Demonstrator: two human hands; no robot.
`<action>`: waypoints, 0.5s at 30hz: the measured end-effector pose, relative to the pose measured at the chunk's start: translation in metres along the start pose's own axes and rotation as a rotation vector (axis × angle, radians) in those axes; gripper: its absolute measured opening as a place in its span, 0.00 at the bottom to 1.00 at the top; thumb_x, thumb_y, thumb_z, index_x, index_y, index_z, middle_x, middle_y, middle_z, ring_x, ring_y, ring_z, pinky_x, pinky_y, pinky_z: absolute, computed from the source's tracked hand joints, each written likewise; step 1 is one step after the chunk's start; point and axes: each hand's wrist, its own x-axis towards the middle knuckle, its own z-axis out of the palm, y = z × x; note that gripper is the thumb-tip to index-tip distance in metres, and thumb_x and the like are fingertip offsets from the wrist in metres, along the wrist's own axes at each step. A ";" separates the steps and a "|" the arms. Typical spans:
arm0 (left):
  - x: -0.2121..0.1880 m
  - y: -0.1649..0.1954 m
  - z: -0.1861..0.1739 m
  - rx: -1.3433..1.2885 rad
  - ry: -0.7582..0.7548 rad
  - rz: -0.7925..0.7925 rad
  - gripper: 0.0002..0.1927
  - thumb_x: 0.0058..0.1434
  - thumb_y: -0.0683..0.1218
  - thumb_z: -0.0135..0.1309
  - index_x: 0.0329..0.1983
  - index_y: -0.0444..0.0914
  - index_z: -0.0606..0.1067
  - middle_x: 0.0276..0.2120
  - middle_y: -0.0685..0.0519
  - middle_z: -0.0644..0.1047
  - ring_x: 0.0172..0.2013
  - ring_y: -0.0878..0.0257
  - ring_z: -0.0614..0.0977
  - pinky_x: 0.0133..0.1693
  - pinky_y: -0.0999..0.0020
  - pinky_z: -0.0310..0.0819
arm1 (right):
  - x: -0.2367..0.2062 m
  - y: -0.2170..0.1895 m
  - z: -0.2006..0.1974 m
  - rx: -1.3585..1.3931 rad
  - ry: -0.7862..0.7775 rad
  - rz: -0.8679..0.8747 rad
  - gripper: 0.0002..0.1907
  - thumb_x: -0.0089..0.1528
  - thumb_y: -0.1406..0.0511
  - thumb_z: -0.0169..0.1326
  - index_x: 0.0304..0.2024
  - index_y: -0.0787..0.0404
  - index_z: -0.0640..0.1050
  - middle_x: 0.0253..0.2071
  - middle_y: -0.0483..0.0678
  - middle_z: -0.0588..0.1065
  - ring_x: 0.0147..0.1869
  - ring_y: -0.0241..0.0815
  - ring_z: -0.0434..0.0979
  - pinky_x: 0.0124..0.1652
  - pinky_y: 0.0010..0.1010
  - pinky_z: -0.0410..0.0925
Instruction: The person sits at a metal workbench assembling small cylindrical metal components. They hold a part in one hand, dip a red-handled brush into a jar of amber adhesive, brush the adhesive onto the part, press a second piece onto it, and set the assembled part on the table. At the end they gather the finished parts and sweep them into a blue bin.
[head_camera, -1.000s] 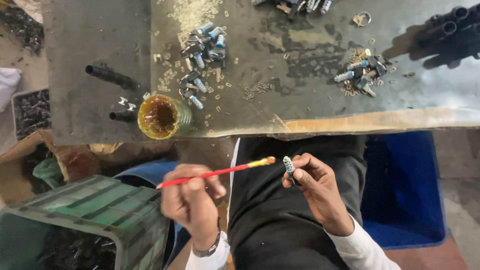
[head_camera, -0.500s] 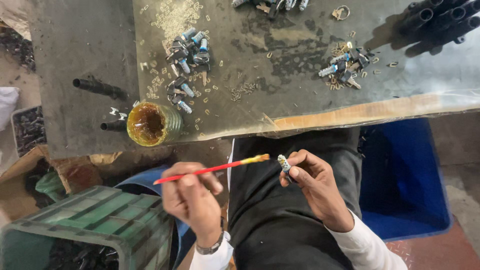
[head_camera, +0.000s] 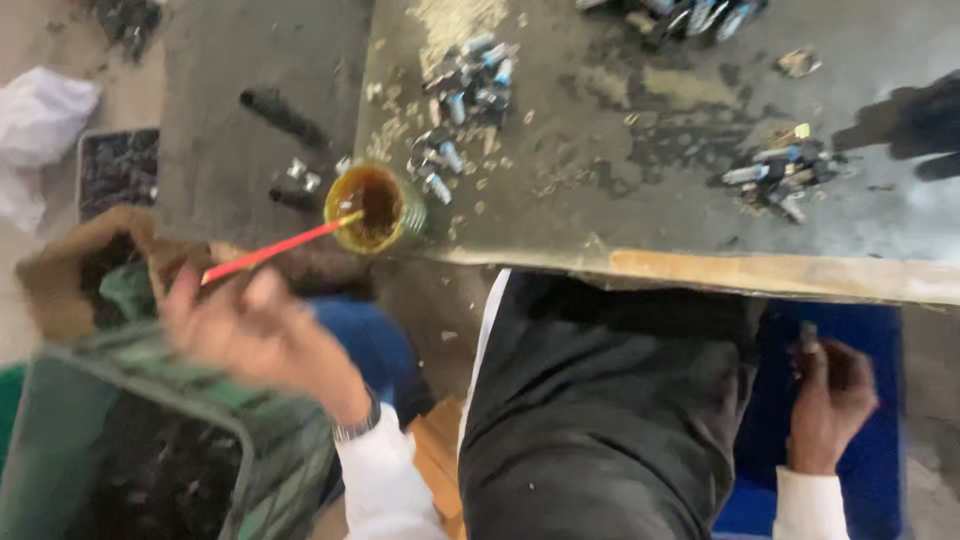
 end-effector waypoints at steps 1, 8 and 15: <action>-0.006 -0.001 0.006 -0.131 0.046 0.030 0.11 0.74 0.45 0.55 0.51 0.33 0.71 0.35 0.55 0.75 0.23 0.69 0.71 0.25 0.78 0.65 | 0.007 0.014 0.001 -0.170 0.010 -0.103 0.10 0.76 0.68 0.59 0.51 0.71 0.76 0.45 0.54 0.76 0.47 0.41 0.71 0.47 0.30 0.65; -0.041 0.024 0.053 0.365 -0.642 0.060 0.17 0.67 0.50 0.58 0.58 0.43 0.78 0.46 0.54 0.74 0.30 0.63 0.79 0.33 0.65 0.75 | -0.013 0.011 0.023 -0.172 0.087 -0.274 0.15 0.75 0.65 0.58 0.59 0.68 0.72 0.61 0.54 0.67 0.60 0.43 0.68 0.54 0.30 0.65; -0.032 0.014 0.077 0.565 -0.728 0.139 0.25 0.64 0.59 0.59 0.61 0.45 0.77 0.44 0.54 0.73 0.34 0.57 0.80 0.32 0.61 0.74 | -0.062 -0.115 0.065 0.008 -0.116 -0.489 0.07 0.72 0.71 0.54 0.52 0.66 0.76 0.57 0.52 0.71 0.61 0.42 0.72 0.61 0.28 0.67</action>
